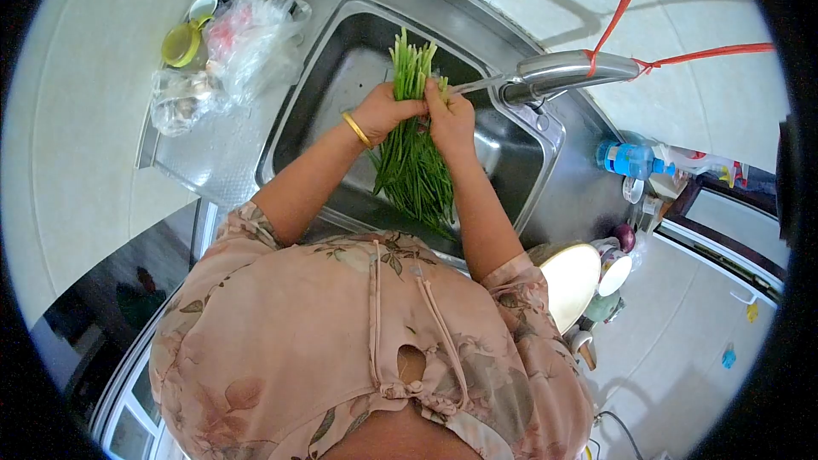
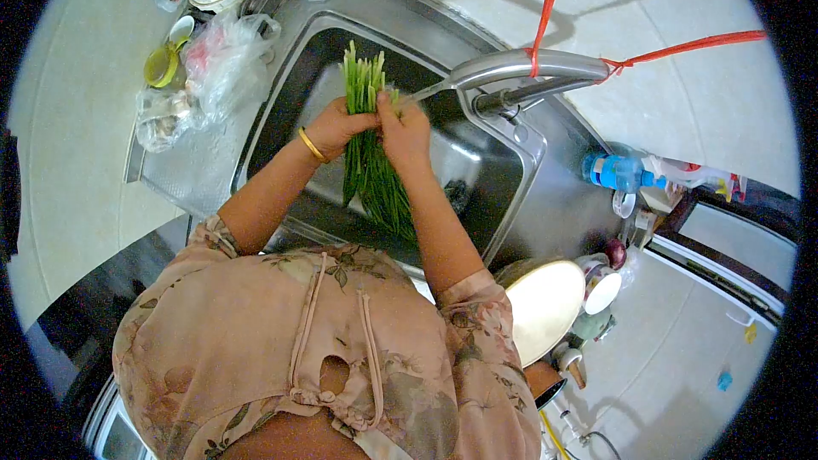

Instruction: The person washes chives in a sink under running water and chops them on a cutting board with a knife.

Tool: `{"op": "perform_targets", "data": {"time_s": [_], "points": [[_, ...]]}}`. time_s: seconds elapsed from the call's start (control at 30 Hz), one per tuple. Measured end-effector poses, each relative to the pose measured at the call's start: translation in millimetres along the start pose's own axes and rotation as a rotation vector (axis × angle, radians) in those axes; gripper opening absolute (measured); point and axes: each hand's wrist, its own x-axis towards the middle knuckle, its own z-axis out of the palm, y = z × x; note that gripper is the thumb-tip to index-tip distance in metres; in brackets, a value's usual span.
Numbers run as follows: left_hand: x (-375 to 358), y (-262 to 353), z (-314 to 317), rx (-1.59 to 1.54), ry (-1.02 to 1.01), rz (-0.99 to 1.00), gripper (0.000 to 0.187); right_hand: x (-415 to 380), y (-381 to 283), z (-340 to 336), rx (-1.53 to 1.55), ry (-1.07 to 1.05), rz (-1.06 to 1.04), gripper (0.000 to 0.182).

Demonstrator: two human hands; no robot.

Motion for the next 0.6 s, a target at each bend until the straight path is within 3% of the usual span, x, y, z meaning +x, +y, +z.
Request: {"op": "perform_targets", "data": {"time_s": [0.1, 0.2, 0.3, 0.4, 0.5, 0.6], "points": [[0.0, 2.5, -0.9, 0.016, -0.071, -0.102, 0.026, 8.9, 8.4, 1.7, 0.265, 0.094, -0.116, 0.029], [-1.8, 10.3, 7.3, -0.003, -0.062, -0.128, 0.021, 11.7, 7.2, -2.9, 0.318, 0.066, -0.141, 0.027], [1.3, 16.9, 14.2, -0.014, -0.014, -0.107, 0.02, 6.2, -0.1, -0.1, 0.439, 0.309, -0.167, 0.026], [5.8, 14.5, 10.0, 0.022, 0.036, -0.097, 0.022, 1.1, -4.1, -9.6, 0.405, 0.217, -0.056, 0.024], [9.3, 5.6, 9.5, 0.083, 0.055, -0.06, 0.024, -1.0, -10.4, -7.1, 0.083, 0.162, -0.223, 0.022], [6.4, 4.5, 13.1, 0.095, 0.067, -0.027, 0.024, 5.3, -3.4, -3.2, 0.001, 0.169, -0.234, 0.02]]}}
